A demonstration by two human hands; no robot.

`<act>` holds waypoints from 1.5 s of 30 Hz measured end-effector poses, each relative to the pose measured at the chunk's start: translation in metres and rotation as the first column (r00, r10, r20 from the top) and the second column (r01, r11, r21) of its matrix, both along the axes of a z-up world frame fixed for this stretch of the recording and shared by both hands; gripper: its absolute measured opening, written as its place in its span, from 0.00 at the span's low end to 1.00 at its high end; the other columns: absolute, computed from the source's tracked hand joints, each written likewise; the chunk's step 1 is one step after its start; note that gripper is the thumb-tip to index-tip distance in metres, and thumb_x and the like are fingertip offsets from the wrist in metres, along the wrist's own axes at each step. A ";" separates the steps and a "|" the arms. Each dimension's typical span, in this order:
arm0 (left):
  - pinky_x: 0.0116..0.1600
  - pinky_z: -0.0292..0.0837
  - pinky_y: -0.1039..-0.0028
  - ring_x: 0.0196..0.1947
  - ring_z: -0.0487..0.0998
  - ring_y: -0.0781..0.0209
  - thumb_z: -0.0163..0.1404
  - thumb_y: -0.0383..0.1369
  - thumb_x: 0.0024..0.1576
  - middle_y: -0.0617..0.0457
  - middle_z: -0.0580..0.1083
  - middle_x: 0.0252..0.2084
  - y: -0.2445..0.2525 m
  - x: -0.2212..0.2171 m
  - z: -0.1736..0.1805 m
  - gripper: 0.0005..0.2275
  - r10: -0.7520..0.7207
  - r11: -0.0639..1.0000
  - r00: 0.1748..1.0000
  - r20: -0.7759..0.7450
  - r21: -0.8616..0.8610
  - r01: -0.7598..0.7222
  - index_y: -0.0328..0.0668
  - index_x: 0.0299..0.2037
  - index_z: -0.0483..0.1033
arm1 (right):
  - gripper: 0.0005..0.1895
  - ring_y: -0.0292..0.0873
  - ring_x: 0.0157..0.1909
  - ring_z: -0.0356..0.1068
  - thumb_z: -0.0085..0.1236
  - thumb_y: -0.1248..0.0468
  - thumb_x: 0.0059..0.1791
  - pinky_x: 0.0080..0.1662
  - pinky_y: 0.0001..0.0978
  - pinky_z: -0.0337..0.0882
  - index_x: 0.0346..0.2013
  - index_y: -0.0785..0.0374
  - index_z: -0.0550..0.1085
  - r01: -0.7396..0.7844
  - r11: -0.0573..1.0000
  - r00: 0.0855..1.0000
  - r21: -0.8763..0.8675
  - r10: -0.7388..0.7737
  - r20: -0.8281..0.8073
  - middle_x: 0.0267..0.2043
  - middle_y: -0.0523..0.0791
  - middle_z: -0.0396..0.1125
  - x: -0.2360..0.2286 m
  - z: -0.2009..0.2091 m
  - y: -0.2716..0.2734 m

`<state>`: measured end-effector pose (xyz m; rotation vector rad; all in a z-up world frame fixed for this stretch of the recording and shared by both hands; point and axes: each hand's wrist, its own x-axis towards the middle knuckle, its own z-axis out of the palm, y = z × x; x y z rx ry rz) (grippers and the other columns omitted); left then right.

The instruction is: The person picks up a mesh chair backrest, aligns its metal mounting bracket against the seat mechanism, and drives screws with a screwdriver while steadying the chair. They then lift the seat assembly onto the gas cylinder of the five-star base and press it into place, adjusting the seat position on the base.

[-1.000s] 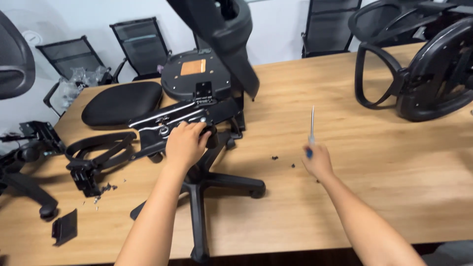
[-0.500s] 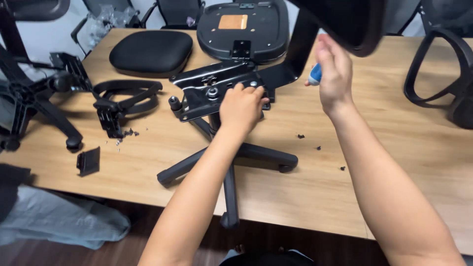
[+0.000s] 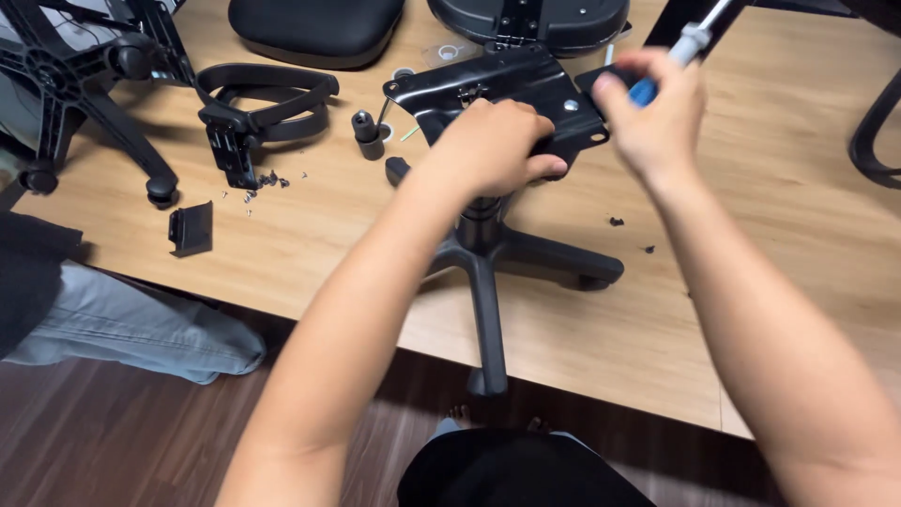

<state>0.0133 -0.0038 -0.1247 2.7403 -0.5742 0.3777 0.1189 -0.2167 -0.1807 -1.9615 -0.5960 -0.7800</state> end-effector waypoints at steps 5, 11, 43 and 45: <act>0.52 0.73 0.56 0.48 0.79 0.44 0.60 0.41 0.55 0.47 0.79 0.46 0.071 0.023 -0.007 0.14 -0.007 0.979 0.973 0.231 -0.197 0.054 0.41 0.45 0.82 | 0.11 0.47 0.46 0.70 0.66 0.66 0.49 0.49 0.38 0.72 0.45 0.62 0.80 0.008 0.998 1.000 -0.066 -0.009 -0.005 0.45 0.49 0.66 -0.031 -0.010 0.006; 0.56 0.72 0.55 0.52 0.78 0.44 0.53 0.31 0.58 0.49 0.80 0.49 0.084 0.057 -0.024 0.10 -0.011 0.977 0.955 0.296 -0.201 0.074 0.40 0.47 0.81 | 0.09 0.52 0.42 0.71 0.70 0.60 0.48 0.44 0.42 0.71 0.40 0.60 0.83 0.017 0.939 0.995 -0.343 -0.048 -0.083 0.41 0.52 0.67 -0.062 0.028 0.030; 0.49 0.78 0.62 0.45 0.82 0.51 0.54 0.37 0.59 0.39 0.77 0.45 0.038 0.040 -0.084 0.19 0.083 0.575 0.864 -0.496 -0.685 -0.448 0.24 0.49 0.67 | 0.10 0.57 0.45 0.73 0.61 0.68 0.42 0.49 0.47 0.73 0.37 0.60 0.83 0.051 0.885 0.987 -0.464 -0.114 -0.109 0.50 0.51 0.72 -0.062 0.032 0.032; 0.44 0.78 0.68 0.40 0.80 0.60 0.51 0.36 0.61 0.45 0.78 0.42 0.038 0.037 -0.086 0.15 -0.093 0.402 0.813 -0.575 -0.768 -0.498 0.28 0.50 0.68 | 0.09 0.57 0.44 0.73 0.61 0.69 0.45 0.48 0.46 0.73 0.38 0.60 0.82 0.065 0.898 0.975 -0.436 -0.149 -0.163 0.46 0.51 0.73 -0.072 0.037 0.031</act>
